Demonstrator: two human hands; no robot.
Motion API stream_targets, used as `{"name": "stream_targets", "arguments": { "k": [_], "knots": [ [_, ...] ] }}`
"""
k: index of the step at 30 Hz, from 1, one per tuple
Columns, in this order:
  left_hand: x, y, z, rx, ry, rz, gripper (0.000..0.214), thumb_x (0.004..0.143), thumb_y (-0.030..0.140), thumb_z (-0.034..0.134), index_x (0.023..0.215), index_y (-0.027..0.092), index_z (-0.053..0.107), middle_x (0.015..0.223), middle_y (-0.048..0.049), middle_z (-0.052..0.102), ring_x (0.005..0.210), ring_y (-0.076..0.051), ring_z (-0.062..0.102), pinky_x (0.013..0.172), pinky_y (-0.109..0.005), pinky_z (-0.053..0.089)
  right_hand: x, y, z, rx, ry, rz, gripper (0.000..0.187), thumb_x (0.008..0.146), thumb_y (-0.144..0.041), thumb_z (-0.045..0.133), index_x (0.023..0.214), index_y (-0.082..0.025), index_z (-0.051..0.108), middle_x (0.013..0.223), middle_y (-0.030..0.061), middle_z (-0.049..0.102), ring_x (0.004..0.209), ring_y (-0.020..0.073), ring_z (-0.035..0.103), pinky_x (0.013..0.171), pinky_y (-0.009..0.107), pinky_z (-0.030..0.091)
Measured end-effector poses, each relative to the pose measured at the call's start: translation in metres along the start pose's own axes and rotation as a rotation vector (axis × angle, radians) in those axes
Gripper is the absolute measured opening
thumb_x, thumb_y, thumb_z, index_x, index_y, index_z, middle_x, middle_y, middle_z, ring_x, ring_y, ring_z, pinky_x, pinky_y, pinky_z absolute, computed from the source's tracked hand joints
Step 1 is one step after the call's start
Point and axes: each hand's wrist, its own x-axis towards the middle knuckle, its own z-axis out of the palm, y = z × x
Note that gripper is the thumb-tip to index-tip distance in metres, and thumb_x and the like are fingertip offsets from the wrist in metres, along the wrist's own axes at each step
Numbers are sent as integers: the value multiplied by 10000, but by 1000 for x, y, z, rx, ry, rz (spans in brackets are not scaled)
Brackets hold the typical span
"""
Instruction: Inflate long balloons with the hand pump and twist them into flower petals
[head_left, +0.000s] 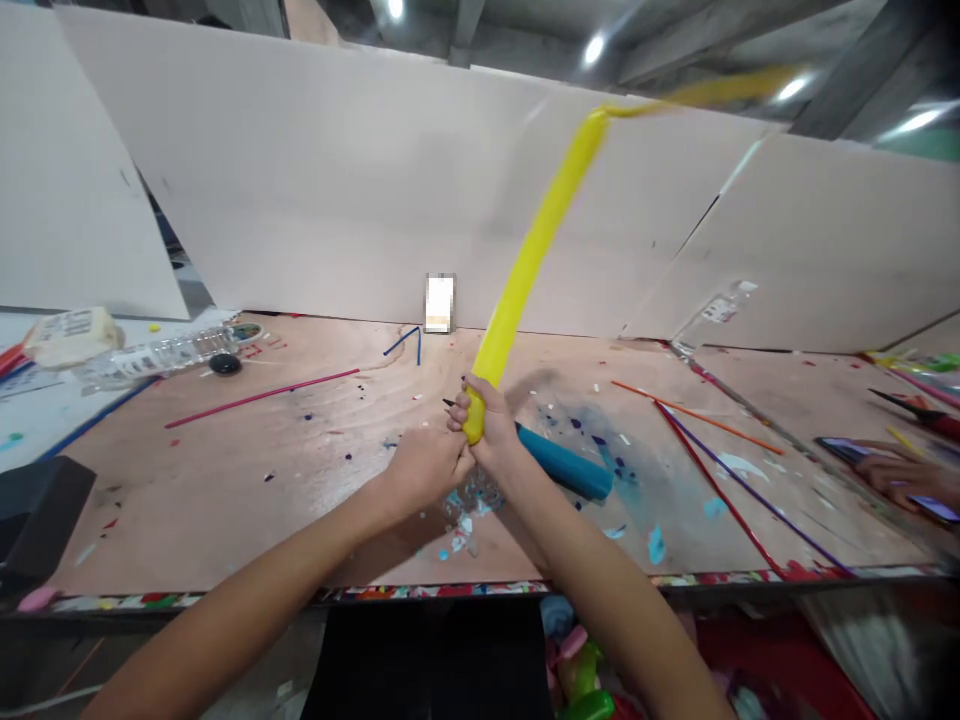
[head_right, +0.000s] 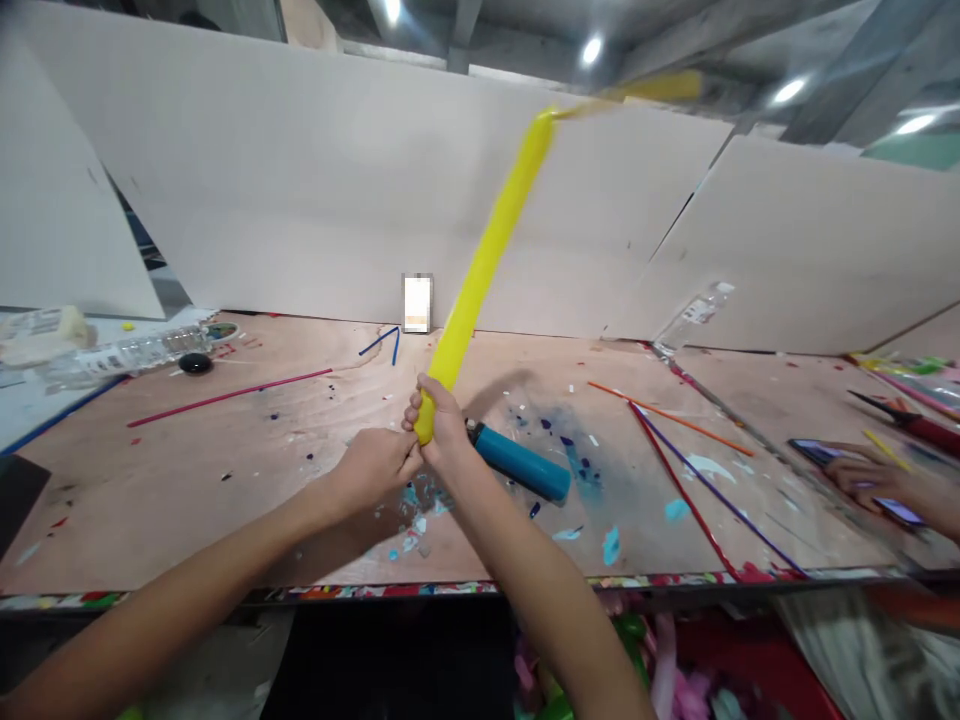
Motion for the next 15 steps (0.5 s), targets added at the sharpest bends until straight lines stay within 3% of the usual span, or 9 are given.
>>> {"name": "stream_targets", "arguments": {
  "k": [2, 6, 8, 12, 15],
  "knots": [
    [-2, 2, 3, 65, -60, 13, 388, 900, 310, 314, 791, 140, 645, 735, -122, 661, 668, -248, 627, 606, -329, 421, 5, 10, -5, -7, 26, -22, 290, 683, -281, 646, 568, -202, 392, 359, -108, 346, 300, 48, 299, 304, 171, 286],
    [-5, 0, 10, 90, -129, 61, 410, 917, 321, 293, 872, 143, 660, 762, -129, 671, 698, -256, 638, 640, -343, 449, 8, 25, -17, -13, 43, -40, 379, 675, -236, 600, 499, -216, 265, 303, -125, 205, 264, 37, 165, 271, 173, 206],
    [-7, -5, 11, 94, -149, 67, 385, 911, 307, 302, 901, 145, 651, 778, -127, 678, 684, -252, 639, 643, -346, 449, 9, 23, -21, -17, 35, -9, 351, 685, -252, 607, 511, -213, 304, 320, -115, 264, 270, 44, 216, 280, 178, 243],
    [-11, -15, 11, 113, -164, 58, 345, 898, 301, 321, 875, 153, 632, 765, -121, 682, 648, -247, 641, 612, -336, 432, 13, -4, -23, -46, 0, 29, 215, 662, -282, 700, 722, -194, 514, 544, -57, 557, 444, 93, 515, 444, 225, 470],
    [-13, -17, 13, 105, -184, 102, 345, 889, 307, 335, 827, 152, 637, 722, -130, 676, 631, -259, 641, 591, -339, 420, 18, -24, -23, -38, 29, -70, 217, 665, -282, 696, 752, -201, 514, 546, -70, 545, 445, 85, 509, 447, 216, 467]
  ]
}}
